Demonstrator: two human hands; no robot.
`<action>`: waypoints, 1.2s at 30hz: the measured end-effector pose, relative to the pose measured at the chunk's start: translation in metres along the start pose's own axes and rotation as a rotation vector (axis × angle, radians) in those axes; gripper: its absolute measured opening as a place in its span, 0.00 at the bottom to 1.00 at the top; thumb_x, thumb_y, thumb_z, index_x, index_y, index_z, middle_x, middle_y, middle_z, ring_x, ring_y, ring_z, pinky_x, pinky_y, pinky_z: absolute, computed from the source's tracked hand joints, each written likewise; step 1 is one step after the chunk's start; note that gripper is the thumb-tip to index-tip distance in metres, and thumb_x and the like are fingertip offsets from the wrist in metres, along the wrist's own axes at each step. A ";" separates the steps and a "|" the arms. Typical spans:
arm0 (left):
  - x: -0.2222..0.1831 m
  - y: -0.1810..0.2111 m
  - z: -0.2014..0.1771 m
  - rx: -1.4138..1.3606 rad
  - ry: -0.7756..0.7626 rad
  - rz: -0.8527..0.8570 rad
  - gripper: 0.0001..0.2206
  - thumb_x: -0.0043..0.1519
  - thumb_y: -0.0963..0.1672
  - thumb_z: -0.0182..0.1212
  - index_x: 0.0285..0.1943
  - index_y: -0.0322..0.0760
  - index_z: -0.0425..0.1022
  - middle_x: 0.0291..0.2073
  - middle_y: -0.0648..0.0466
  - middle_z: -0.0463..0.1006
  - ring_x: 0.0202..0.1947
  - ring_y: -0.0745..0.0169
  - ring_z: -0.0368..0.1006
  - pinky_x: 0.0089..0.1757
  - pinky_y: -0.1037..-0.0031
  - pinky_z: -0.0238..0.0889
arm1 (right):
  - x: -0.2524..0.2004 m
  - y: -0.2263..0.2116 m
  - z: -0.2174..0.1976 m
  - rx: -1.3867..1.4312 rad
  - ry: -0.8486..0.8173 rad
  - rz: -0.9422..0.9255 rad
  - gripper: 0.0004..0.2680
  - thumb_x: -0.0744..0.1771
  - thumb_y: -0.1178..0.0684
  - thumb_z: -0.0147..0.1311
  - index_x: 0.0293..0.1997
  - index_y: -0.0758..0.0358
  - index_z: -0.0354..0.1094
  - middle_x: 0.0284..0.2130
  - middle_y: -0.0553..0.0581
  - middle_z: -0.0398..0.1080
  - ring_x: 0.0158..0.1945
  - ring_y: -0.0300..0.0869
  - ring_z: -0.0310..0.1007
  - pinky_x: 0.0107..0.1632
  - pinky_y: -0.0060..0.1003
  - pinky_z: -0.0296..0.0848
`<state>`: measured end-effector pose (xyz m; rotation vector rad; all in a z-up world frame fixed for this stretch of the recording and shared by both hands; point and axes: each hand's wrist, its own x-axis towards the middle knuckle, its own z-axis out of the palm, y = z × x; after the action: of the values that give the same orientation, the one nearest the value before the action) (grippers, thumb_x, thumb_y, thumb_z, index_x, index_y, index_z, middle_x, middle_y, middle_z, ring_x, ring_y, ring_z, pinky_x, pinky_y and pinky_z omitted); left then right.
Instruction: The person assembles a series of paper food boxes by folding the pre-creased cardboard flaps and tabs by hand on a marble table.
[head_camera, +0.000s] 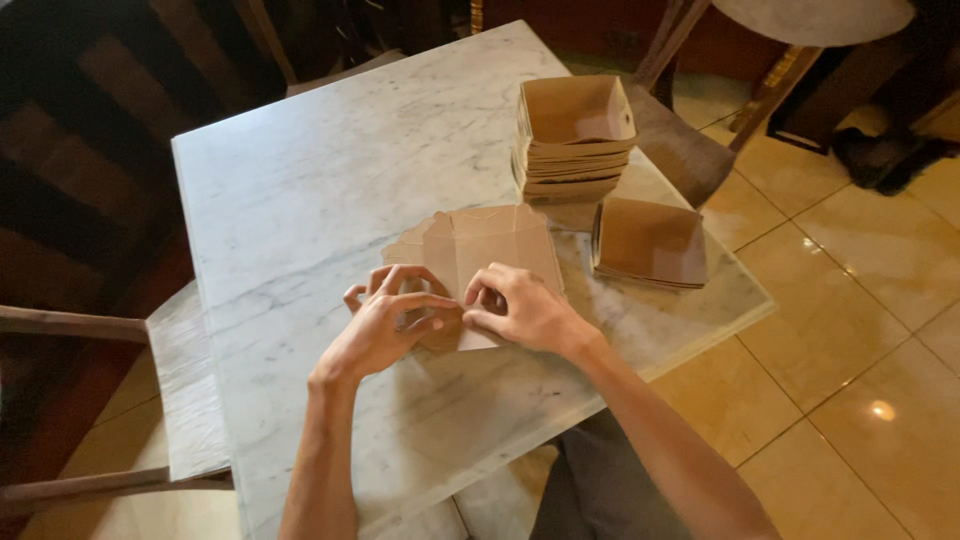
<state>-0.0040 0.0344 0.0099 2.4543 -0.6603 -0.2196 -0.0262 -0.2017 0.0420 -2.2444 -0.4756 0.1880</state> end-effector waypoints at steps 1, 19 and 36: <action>-0.001 0.000 0.000 -0.001 0.004 0.011 0.12 0.61 0.53 0.64 0.53 0.66 0.81 0.61 0.63 0.64 0.66 0.55 0.51 0.58 0.40 0.38 | -0.007 0.004 -0.004 -0.008 0.008 0.001 0.08 0.64 0.50 0.60 0.42 0.59 0.70 0.34 0.65 0.73 0.41 0.56 0.76 0.44 0.51 0.73; 0.010 0.041 0.032 0.234 0.344 0.595 0.20 0.61 0.57 0.63 0.55 0.48 0.75 0.52 0.56 0.78 0.53 0.59 0.71 0.53 0.60 0.56 | -0.051 0.025 -0.033 -0.420 -0.133 -0.085 0.15 0.65 0.47 0.55 0.56 0.53 0.72 0.68 0.50 0.62 0.67 0.42 0.57 0.57 0.53 0.51; 0.007 0.055 0.037 0.002 0.250 0.454 0.18 0.64 0.57 0.53 0.41 0.55 0.87 0.41 0.67 0.78 0.46 0.61 0.70 0.43 0.64 0.61 | -0.057 0.043 -0.027 -0.255 0.076 -0.274 0.04 0.67 0.59 0.54 0.44 0.58 0.72 0.41 0.51 0.69 0.47 0.45 0.66 0.51 0.41 0.66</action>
<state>-0.0314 -0.0261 0.0115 2.2098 -1.0734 0.2609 -0.0591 -0.2689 0.0257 -2.3915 -0.7959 -0.1055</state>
